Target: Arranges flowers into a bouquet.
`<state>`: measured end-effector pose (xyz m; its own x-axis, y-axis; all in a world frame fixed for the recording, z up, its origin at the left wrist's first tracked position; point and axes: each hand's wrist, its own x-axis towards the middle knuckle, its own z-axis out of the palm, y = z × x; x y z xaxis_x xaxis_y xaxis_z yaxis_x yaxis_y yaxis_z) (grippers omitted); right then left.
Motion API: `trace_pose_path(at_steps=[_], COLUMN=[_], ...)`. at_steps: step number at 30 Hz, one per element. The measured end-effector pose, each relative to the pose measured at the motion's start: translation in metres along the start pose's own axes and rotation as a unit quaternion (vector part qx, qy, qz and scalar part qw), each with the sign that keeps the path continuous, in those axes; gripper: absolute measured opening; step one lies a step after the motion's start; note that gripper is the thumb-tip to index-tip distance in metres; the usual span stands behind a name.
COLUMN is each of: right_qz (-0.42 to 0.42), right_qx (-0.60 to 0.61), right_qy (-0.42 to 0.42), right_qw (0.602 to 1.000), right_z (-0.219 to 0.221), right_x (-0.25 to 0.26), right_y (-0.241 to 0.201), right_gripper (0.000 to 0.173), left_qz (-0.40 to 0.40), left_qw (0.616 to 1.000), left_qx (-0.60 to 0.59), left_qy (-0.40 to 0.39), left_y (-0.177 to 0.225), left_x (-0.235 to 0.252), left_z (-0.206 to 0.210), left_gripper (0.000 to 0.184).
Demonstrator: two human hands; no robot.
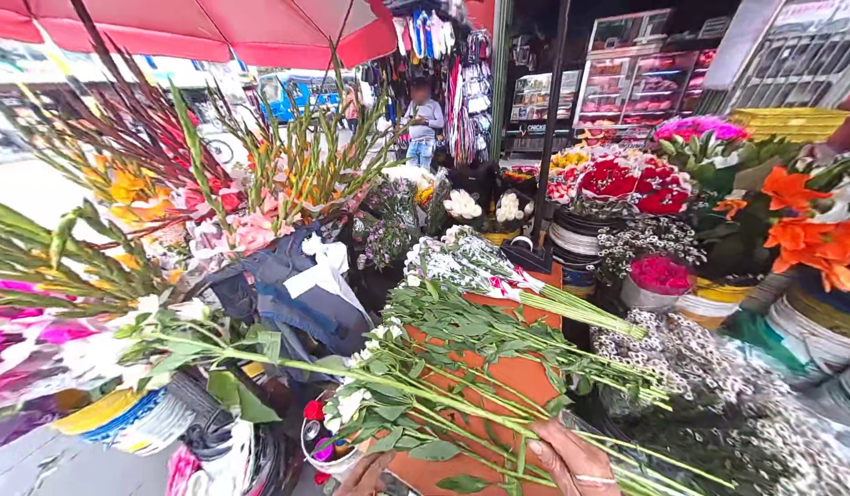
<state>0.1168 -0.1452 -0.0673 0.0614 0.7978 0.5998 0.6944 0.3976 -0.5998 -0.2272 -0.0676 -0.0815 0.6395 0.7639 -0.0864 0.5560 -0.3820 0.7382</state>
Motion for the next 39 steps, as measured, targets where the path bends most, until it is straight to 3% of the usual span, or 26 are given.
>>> trace_pose_path(at_steps=[4, 8, 12, 14, 18, 22, 27, 30, 33, 39], right_qz=[-0.002, -0.001, -0.045, -0.065, -0.088, -0.074, -0.009, 0.037, 0.012, 0.012], right_qx=[0.019, 0.014, -0.015, -0.021, -0.058, -0.064, 0.003, 0.035, 0.044, -0.094], right_qy=[-0.068, -0.078, -0.078, -0.067, -0.033, -0.049, -0.15, -0.204, -0.184, -0.192], right_qw=[0.997, 0.997, 0.996, 0.995, 0.994, 0.994, 0.989, 0.978, 0.982, 0.977], right_z=[0.018, 0.011, 0.004, 0.004, -0.009, -0.03, -0.039, -0.043, -0.039, -0.046], right_x=[0.001, 0.006, 0.002, 0.0, -0.004, -0.01, -0.01, 0.0, 0.0, -0.024], right_y=[-0.022, -0.03, -0.023, -0.019, -0.005, 0.011, 0.021, 0.013, 0.0, 0.008], right_gripper=[0.025, 0.026, 0.023, 0.022, 0.022, 0.023, 0.032, 0.043, 0.025, 0.024], left_qz=[0.101, 0.166, 0.192, 0.173, 0.183, 0.188, 0.142, 0.14, 0.174, 0.18], left_qw=[0.96, 0.964, 0.963, 0.955, 0.87, 0.787, 0.704, 0.721, 0.748, 0.771], left_qx=[-0.262, -0.206, -0.188, -0.237, -0.457, -0.572, -0.641, -0.635, -0.626, -0.6], left_qy=[-0.009, 0.014, 0.022, 0.029, 0.04, 0.132, 0.271, 0.24, 0.138, 0.112], left_y=[0.057, 0.088, 0.094, 0.09, 0.065, 0.051, 0.056, 0.073, 0.087, 0.09], left_x=[0.038, 0.06, 0.064, 0.065, 0.062, 0.054, 0.063, 0.067, 0.075, 0.084], left_z=[0.032, 0.068, 0.076, 0.078, 0.06, 0.027, 0.016, 0.022, 0.042, 0.044], left_gripper=[0.075, 0.037, 0.033, 0.031, 0.063, 0.039, 0.024, 0.02, 0.024, 0.025])
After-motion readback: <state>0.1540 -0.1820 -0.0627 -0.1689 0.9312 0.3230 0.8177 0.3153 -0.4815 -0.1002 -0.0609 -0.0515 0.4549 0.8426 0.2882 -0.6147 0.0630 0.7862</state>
